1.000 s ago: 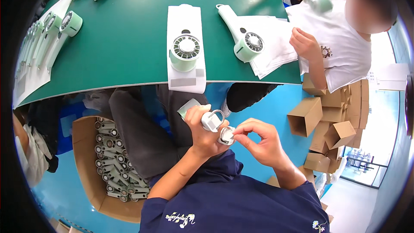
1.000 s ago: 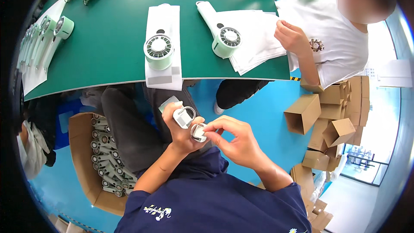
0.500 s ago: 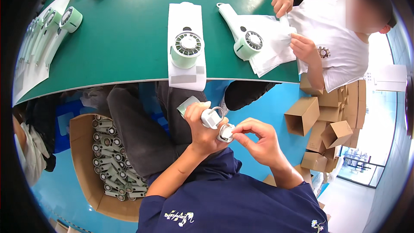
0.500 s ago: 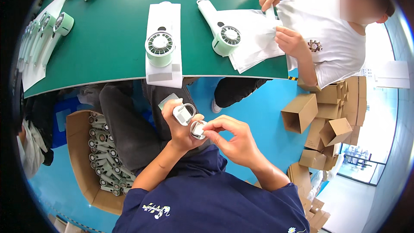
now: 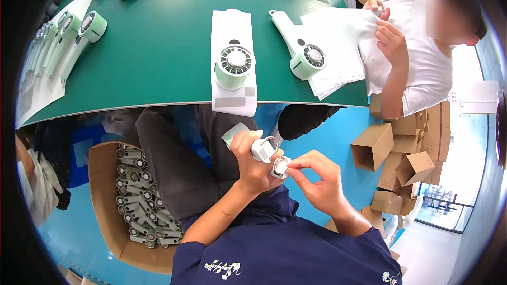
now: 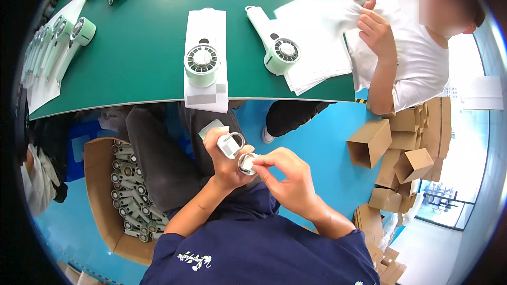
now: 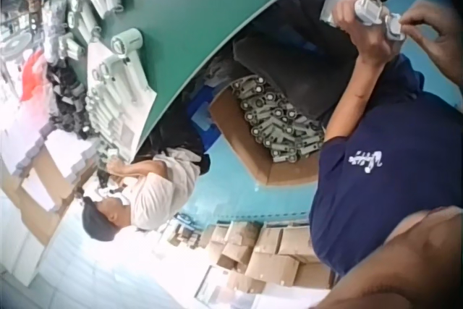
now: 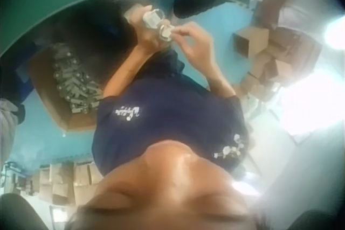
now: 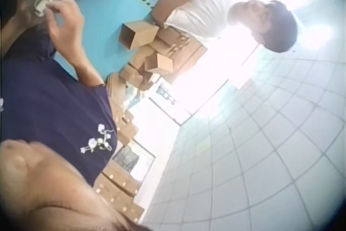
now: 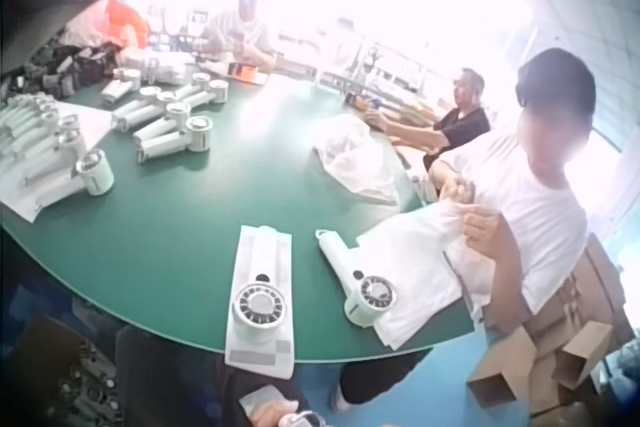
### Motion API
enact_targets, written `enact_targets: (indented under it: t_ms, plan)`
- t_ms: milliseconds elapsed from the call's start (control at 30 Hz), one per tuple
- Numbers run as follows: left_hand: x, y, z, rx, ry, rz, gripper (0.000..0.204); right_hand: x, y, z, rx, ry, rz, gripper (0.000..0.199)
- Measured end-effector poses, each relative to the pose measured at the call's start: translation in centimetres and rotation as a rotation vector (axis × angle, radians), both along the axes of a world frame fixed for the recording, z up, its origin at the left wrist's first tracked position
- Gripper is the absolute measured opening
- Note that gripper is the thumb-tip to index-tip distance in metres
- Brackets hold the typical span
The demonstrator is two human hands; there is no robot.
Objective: Assembling and packaging portable handheld fans at a factory assembly line.
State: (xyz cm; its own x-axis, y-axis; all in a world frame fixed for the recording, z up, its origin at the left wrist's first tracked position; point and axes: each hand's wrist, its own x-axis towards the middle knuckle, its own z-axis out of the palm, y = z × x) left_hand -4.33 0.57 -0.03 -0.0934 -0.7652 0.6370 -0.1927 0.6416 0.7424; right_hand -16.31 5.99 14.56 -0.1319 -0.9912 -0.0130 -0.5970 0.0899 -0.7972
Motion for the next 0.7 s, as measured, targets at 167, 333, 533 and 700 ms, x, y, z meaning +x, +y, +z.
enact_targets:
  t_ms: [167,333,533,700]
  plan:
    - [0.0,-0.1,0.2,-0.021,-0.017,0.006,0.029,1.2,0.4,-0.1,-0.111,0.208,-0.062,0.021]
    - [0.0,-0.1,0.2,-0.022,-0.012,-0.001,0.028,1.7,0.8,-0.8,-0.184,0.251,-0.082,0.022]
    - [0.0,0.1,0.2,-0.017,-0.003,0.006,0.027,2.4,1.2,-1.2,-0.193,0.264,-0.151,0.021]
    - [0.2,0.2,-0.2,-0.004,-0.011,-0.003,0.026,2.3,1.4,-1.9,-0.196,0.215,-0.164,0.025]
